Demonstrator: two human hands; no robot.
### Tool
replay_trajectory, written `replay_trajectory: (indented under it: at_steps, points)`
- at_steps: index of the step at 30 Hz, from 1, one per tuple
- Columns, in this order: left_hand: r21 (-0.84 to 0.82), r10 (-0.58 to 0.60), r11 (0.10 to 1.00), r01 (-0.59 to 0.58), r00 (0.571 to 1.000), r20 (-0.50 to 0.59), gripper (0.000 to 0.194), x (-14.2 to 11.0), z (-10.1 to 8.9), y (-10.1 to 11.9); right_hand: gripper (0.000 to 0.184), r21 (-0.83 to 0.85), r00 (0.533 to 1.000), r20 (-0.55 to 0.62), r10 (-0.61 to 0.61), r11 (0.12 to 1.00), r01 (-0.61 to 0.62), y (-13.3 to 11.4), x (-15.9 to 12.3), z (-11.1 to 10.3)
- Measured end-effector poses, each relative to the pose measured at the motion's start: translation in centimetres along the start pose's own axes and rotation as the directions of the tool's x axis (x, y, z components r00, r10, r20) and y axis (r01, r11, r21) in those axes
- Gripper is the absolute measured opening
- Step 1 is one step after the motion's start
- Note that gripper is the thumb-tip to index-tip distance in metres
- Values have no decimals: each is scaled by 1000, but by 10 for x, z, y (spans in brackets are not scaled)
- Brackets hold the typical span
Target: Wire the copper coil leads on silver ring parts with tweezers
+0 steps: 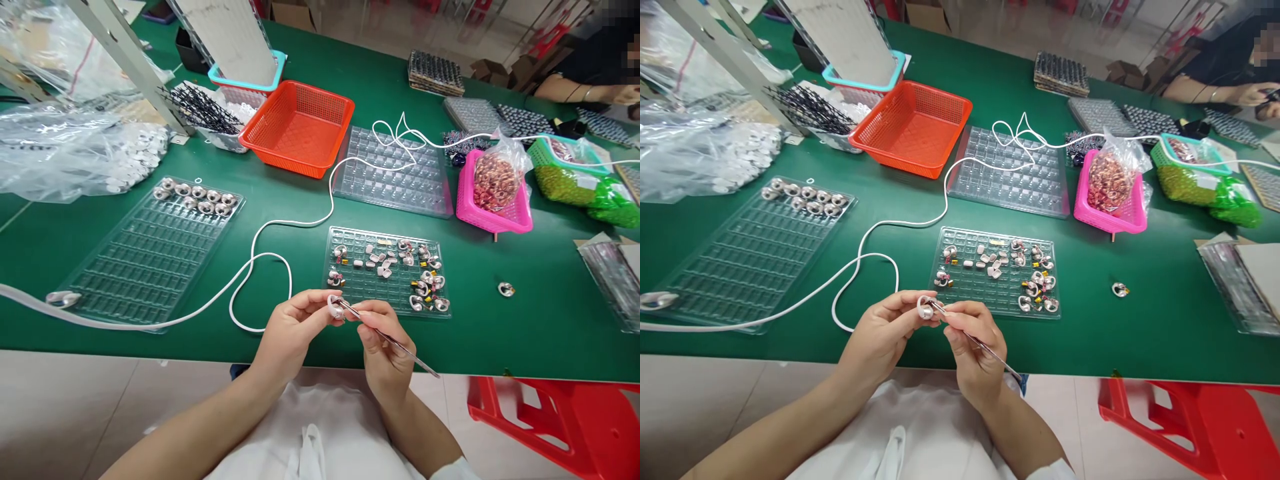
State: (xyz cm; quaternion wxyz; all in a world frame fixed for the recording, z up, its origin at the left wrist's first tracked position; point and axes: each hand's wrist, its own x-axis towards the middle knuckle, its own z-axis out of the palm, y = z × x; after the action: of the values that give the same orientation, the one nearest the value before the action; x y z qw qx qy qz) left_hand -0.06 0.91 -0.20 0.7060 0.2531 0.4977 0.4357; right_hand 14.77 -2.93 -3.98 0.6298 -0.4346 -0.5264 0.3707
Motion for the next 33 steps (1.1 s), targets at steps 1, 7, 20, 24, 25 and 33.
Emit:
replay_trajectory:
  at_steps: [1,7,20,24,25,33]
  points:
    - [-2,-2,1000,2,1000,0,20,0,0,0,27,17,1000,-3,-3,1000,4,0,0,1]
    - [3,3,1000,-3,1000,10,19,-1,0,1,26,59,1000,8,-18,998,17,0,1,2]
    - [108,69,992,-67,998,-9,16,-2,-3,-1,28,58,995,92,34,998,-39,-3,3,-7]
    - [183,108,978,-98,993,-48,18,-3,-1,0,27,99,998,49,43,994,-48,-4,3,-1]
    - [193,116,976,-103,992,-53,18,-3,-1,1,28,99,998,44,43,994,-47,-5,3,0]
    - [193,100,977,-94,995,-18,14,-1,-6,-1,35,-1,979,198,-46,999,47,-9,6,-8]
